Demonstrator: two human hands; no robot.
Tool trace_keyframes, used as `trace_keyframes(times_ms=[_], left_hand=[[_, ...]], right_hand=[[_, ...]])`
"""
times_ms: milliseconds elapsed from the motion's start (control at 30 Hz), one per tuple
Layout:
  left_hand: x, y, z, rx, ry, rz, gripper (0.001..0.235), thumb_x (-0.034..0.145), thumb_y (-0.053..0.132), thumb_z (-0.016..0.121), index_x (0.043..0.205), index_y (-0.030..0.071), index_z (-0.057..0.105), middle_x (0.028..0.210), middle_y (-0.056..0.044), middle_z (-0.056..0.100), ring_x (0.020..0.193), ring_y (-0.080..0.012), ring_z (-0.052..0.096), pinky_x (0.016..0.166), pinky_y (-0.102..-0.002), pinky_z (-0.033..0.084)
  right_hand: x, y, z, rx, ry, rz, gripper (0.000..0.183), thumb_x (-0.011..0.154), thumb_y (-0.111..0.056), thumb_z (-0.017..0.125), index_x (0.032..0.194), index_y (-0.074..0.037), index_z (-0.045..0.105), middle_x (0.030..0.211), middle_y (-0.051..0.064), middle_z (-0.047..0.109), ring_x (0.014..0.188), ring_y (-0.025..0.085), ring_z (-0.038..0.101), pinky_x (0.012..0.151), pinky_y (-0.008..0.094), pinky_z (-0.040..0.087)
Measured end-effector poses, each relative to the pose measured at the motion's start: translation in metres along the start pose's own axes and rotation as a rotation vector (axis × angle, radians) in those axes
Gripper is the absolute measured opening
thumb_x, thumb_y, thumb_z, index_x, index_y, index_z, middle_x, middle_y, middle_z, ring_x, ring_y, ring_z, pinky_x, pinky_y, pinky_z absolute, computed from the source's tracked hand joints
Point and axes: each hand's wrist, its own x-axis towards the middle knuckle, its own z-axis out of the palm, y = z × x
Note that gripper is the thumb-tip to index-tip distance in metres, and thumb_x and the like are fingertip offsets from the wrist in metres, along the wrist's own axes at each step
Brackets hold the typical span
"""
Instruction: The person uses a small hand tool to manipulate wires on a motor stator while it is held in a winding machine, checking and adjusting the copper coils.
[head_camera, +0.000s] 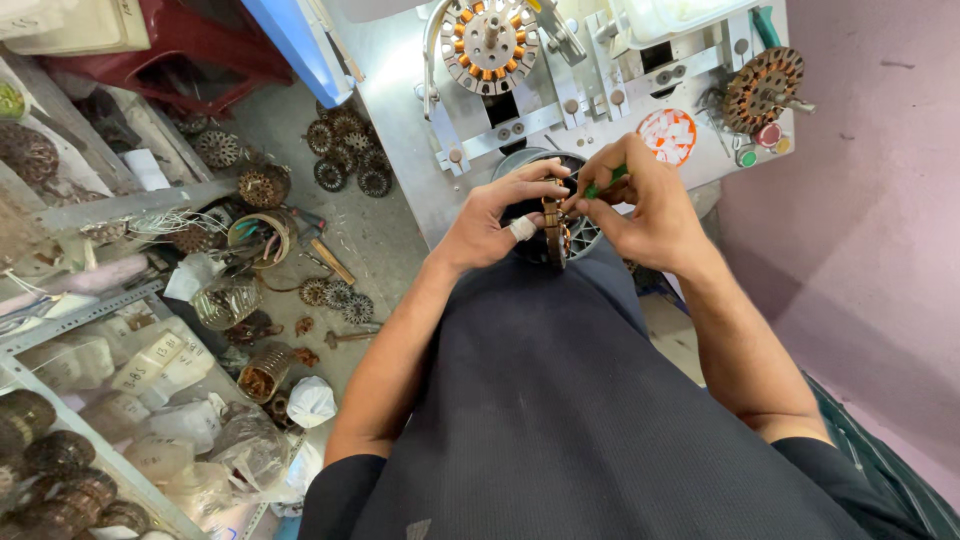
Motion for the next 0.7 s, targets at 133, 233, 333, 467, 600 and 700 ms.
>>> trace_keyframes(times_ms=[133, 233, 333, 467, 600, 700], left_hand=[[0.000, -0.001, 0.002, -0.019, -0.004, 0.016, 0.043, 0.090, -0.013, 0.063, 0.130, 0.004, 0.066, 0.148, -0.009, 0.060, 0.144, -0.0239, 0.055, 0.122, -0.036, 0.044], [-0.001, -0.002, 0.004, -0.026, -0.003, -0.012, 0.043, 0.090, -0.013, 0.064, 0.130, 0.003, 0.067, 0.147, -0.010, 0.060, 0.144, -0.0242, 0.056, 0.121, -0.036, 0.045], [0.000, -0.002, 0.003, -0.012, 0.000, -0.006, 0.043, 0.089, -0.014, 0.063, 0.129, 0.003, 0.067, 0.148, -0.010, 0.060, 0.146, -0.0248, 0.054, 0.122, -0.037, 0.044], [0.003, -0.002, 0.003, -0.099, 0.001, -0.071, 0.042, 0.091, -0.014, 0.063, 0.129, 0.004, 0.068, 0.150, -0.009, 0.057, 0.145, -0.0240, 0.052, 0.118, -0.036, 0.048], [0.006, 0.001, 0.002, -0.031, -0.015, -0.032, 0.043, 0.091, -0.013, 0.061, 0.130, 0.005, 0.068, 0.152, -0.009, 0.058, 0.148, -0.0253, 0.052, 0.125, -0.038, 0.043], [0.005, 0.010, 0.002, -0.068, -0.041, -0.066, 0.045, 0.093, -0.001, 0.067, 0.136, 0.008, 0.065, 0.156, -0.010, 0.054, 0.151, -0.0251, 0.048, 0.127, -0.039, 0.041]], right_hand=[[-0.005, 0.009, -0.003, 0.019, -0.006, 0.012, 0.035, 0.088, 0.014, 0.069, 0.102, -0.003, 0.042, 0.105, 0.012, 0.063, 0.099, 0.018, 0.070, 0.078, 0.029, 0.061], [0.000, 0.019, -0.009, 0.190, -0.040, 0.084, 0.037, 0.088, 0.013, 0.069, 0.104, -0.004, 0.040, 0.106, 0.010, 0.063, 0.097, 0.015, 0.070, 0.076, 0.027, 0.059], [-0.003, 0.022, -0.005, 0.192, 0.015, 0.069, 0.037, 0.090, 0.013, 0.070, 0.104, -0.004, 0.040, 0.107, 0.011, 0.063, 0.100, 0.016, 0.070, 0.081, 0.029, 0.061], [-0.022, 0.014, 0.019, -0.157, 0.157, -0.274, 0.035, 0.087, 0.017, 0.067, 0.104, -0.004, 0.044, 0.106, 0.015, 0.067, 0.092, 0.023, 0.073, 0.077, 0.032, 0.058], [-0.036, 0.012, 0.028, -0.386, 0.165, -0.375, 0.037, 0.080, 0.016, 0.069, 0.097, -0.008, 0.047, 0.104, 0.017, 0.072, 0.077, 0.027, 0.072, 0.065, 0.034, 0.055], [-0.045, 0.022, 0.025, -0.089, 0.381, -0.342, 0.039, 0.099, 0.011, 0.069, 0.116, -0.006, 0.038, 0.115, 0.017, 0.062, 0.098, 0.029, 0.075, 0.069, 0.032, 0.055]])
